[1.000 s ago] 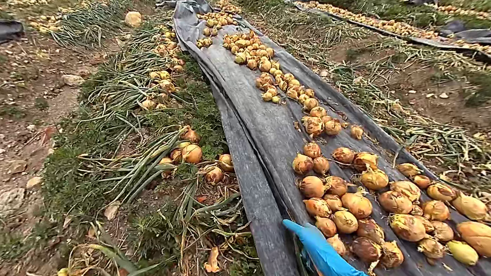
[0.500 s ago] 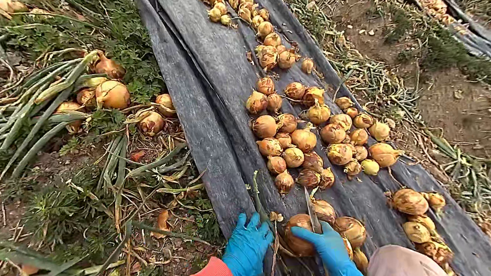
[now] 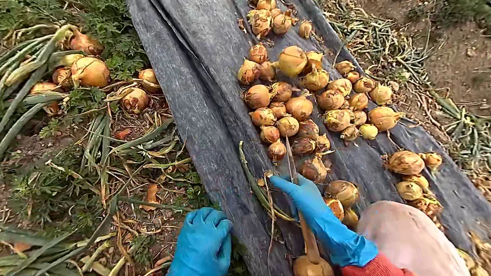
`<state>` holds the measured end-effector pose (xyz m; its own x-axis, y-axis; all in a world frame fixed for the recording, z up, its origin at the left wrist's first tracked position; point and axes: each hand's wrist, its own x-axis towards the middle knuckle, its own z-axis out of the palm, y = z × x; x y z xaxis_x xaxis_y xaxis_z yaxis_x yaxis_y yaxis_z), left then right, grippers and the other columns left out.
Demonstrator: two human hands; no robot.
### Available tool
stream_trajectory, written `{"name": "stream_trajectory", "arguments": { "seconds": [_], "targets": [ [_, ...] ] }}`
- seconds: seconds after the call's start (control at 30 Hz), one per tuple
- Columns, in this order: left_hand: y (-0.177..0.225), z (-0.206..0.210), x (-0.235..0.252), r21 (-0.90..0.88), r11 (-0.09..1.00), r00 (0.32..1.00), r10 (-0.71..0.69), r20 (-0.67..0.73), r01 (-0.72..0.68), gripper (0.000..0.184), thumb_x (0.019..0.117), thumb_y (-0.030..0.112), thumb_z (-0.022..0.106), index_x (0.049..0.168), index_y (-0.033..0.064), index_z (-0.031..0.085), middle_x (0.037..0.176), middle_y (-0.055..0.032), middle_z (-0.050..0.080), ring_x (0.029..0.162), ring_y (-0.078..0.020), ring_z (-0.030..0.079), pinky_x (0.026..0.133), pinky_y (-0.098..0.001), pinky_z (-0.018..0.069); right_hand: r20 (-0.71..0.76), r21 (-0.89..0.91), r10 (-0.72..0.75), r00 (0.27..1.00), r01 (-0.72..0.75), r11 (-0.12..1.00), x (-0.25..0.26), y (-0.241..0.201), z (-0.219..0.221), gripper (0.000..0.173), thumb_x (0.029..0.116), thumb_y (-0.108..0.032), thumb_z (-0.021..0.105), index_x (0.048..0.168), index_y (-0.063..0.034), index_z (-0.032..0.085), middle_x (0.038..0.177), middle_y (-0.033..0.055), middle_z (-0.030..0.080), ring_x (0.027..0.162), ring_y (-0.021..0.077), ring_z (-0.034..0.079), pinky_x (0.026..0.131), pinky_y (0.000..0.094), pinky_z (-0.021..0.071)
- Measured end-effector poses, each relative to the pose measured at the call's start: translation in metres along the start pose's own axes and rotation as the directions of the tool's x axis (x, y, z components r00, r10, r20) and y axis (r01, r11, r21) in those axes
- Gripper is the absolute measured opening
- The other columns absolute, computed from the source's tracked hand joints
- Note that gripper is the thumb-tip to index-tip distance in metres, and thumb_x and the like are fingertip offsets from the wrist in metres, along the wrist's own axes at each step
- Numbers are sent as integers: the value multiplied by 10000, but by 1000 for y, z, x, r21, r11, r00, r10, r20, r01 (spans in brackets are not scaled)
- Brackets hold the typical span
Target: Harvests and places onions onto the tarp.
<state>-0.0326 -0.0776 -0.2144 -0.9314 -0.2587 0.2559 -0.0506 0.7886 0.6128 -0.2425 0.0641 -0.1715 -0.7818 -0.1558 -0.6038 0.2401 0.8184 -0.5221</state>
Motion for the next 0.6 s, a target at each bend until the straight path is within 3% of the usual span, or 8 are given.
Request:
{"name": "stream_trajectory", "arguments": {
  "seconds": [0.07,0.13,0.2,0.33,0.4,0.47,0.53,0.6],
  "targets": [
    [29,15,-1,-151,984,975,123,183,-95,132,878,96,654,950,62,759,1072,-137,758,1083,-366,711,956,-569,540,42,-69,42,998,-39,997,-31,20,-18,455,926,-461,732,1194,-100,665,807,108,603,597,211,526,564,414,465],
    [52,47,18,-225,957,914,249,322,-181,289,822,-30,703,1102,34,744,1214,-173,728,1209,-407,658,1027,-600,500,48,24,171,984,-173,985,-61,49,-36,441,959,-418,704,1238,-83,638,774,94,595,493,159,502,447,325,454],
    [61,83,50,-194,962,829,266,492,-193,617,789,-114,737,1379,37,641,1456,-181,605,1428,-417,482,1170,-621,347,52,114,376,925,-380,918,-87,80,-43,479,987,-401,674,1300,-56,560,867,136,625,501,186,560,406,320,468],
    [45,137,101,-54,974,666,189,722,-218,942,709,41,872,1555,99,465,1655,-112,382,1589,-398,150,1226,-712,82,30,118,569,822,-568,814,-97,148,-13,747,869,-404,813,1439,-76,458,1063,219,621,705,299,637,552,439,533],
    [44,140,110,-79,954,666,260,699,-290,656,749,10,831,1375,77,644,1427,-135,617,1487,-428,363,1227,-703,123,12,110,561,828,-559,822,-88,167,-3,886,770,-451,874,1461,-91,452,1068,225,640,725,305,648,568,451,533],
    [45,132,114,-113,935,597,304,743,-335,371,830,-4,751,1195,50,718,1233,-152,695,1305,-410,539,1217,-638,216,37,235,515,856,-509,828,-84,175,-5,808,753,-382,881,1389,-71,493,933,186,632,581,242,591,453,377,478],
    [49,115,110,-128,937,494,283,822,-324,325,873,62,699,1195,21,695,1199,-188,691,1200,-398,600,1158,-580,311,127,441,467,875,-471,764,-96,174,-17,589,823,-277,788,1298,-54,518,828,141,634,497,189,568,404,318,479],
    [55,86,100,-151,955,400,247,883,-257,333,894,116,681,1197,-21,674,1204,-240,675,1178,-438,603,1125,-612,328,185,624,384,905,-410,665,-114,156,-37,247,961,-231,557,1149,-71,558,771,72,647,501,130,579,427,281,502]
  ]
}}
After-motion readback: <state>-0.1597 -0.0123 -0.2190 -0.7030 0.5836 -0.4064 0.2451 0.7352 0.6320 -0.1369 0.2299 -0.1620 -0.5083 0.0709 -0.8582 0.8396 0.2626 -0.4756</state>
